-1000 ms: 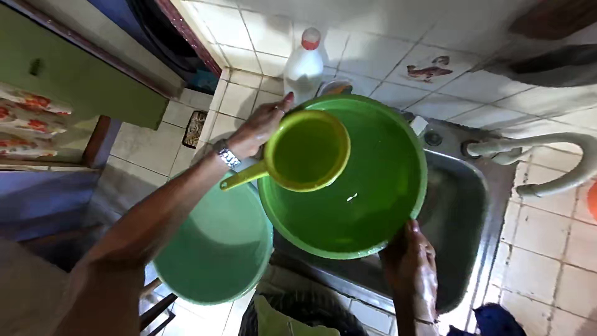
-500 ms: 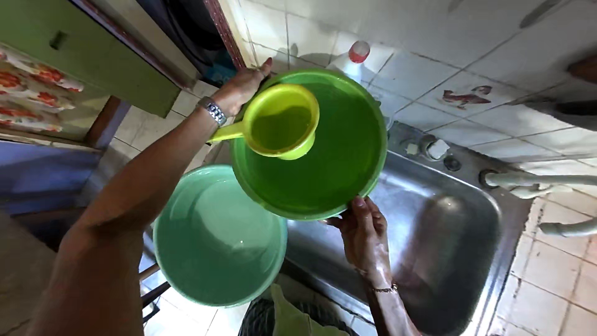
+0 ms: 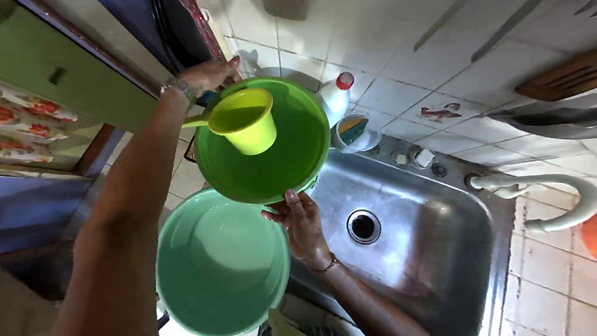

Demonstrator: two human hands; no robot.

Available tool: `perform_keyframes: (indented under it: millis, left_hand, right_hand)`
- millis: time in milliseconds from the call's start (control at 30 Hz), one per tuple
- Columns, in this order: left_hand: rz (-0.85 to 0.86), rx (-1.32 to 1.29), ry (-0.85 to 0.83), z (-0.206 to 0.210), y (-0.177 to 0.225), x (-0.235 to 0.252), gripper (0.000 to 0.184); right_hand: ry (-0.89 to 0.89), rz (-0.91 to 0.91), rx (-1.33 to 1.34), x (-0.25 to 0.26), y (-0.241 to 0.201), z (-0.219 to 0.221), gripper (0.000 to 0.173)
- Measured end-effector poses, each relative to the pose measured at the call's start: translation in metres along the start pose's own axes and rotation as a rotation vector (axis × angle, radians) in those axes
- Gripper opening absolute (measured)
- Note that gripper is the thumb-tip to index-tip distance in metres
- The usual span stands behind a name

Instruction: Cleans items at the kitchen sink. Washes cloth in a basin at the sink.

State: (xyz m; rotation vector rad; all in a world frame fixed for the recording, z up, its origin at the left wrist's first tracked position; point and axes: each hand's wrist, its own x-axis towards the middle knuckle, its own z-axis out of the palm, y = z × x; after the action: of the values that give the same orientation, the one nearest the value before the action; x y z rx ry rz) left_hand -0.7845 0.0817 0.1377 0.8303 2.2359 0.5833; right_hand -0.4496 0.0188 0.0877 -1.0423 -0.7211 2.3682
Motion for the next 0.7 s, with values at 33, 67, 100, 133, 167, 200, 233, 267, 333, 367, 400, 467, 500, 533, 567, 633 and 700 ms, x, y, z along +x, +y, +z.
perform_keyframes:
  millis: [33, 67, 100, 133, 167, 200, 233, 267, 333, 367, 400, 467, 500, 533, 567, 633, 700]
  left_hand:
    - [0.016, -0.039, 0.036, -0.011, 0.000, -0.004, 0.058]
    - [0.049, -0.102, 0.120, -0.024, -0.006, -0.007, 0.052]
    - [0.113, -0.170, 0.247, -0.037, -0.019, -0.012, 0.049]
    - [0.204, -0.226, 0.378, -0.049, -0.034, -0.023, 0.050]
    - [0.292, -0.270, 0.528, -0.059, -0.051, -0.039, 0.050]
    - [0.354, -0.313, 0.644, -0.064, -0.068, -0.064, 0.053]
    - [0.358, -0.334, 0.713, -0.060, -0.082, -0.096, 0.059]
    - [0.326, -0.324, 0.738, -0.049, -0.102, -0.131, 0.064]
    - [0.183, -0.199, 0.720, -0.016, -0.163, -0.194, 0.065]
    - [0.093, -0.088, 0.680, 0.005, -0.191, -0.222, 0.066]
    - [0.004, -0.014, 0.608, 0.026, -0.212, -0.250, 0.067]
    - [-0.217, -0.012, 0.457, 0.071, -0.237, -0.303, 0.070]
    - [-0.303, -0.085, 0.412, 0.095, -0.246, -0.326, 0.069]
    - [-0.361, -0.182, 0.399, 0.118, -0.256, -0.345, 0.065]
    - [-0.407, -0.292, 0.407, 0.139, -0.261, -0.360, 0.062]
    - [-0.516, -0.464, 0.464, 0.174, -0.261, -0.382, 0.055]
    - [-0.595, -0.526, 0.521, 0.202, -0.257, -0.388, 0.048]
  right_hand:
    - [0.012, 0.006, 0.015, 0.002, 0.000, 0.006, 0.017]
    - [0.021, 0.005, 0.024, 0.004, 0.001, 0.010, 0.018]
    - [0.024, -0.001, 0.023, 0.007, 0.001, 0.013, 0.018]
    - [0.026, -0.007, 0.024, 0.011, 0.002, 0.015, 0.019]
    - [0.023, -0.011, 0.024, 0.015, 0.002, 0.017, 0.019]
    - [0.017, -0.011, 0.023, 0.019, 0.002, 0.019, 0.019]
    - [0.009, -0.009, 0.023, 0.021, 0.001, 0.020, 0.019]
    - [0.001, -0.009, 0.021, 0.024, 0.000, 0.021, 0.019]
    - [0.012, 0.000, 0.009, 0.027, -0.001, 0.023, 0.020]
    - [0.021, 0.012, 0.001, 0.028, -0.002, 0.025, 0.020]
    - [0.015, 0.027, -0.007, 0.029, -0.003, 0.026, 0.021]
    - [-0.005, 0.048, -0.010, 0.031, -0.004, 0.028, 0.024]
    - [-0.014, 0.050, -0.019, 0.031, -0.004, 0.029, 0.026]
    - [-0.035, 0.045, -0.046, 0.032, -0.005, 0.029, 0.028]
    - [-0.058, 0.040, -0.075, 0.033, -0.005, 0.028, 0.031]
    - [-0.075, 0.017, -0.092, 0.039, -0.002, 0.030, 0.033]
    - [-0.039, 0.002, -0.055, 0.046, -0.001, 0.035, 0.032]
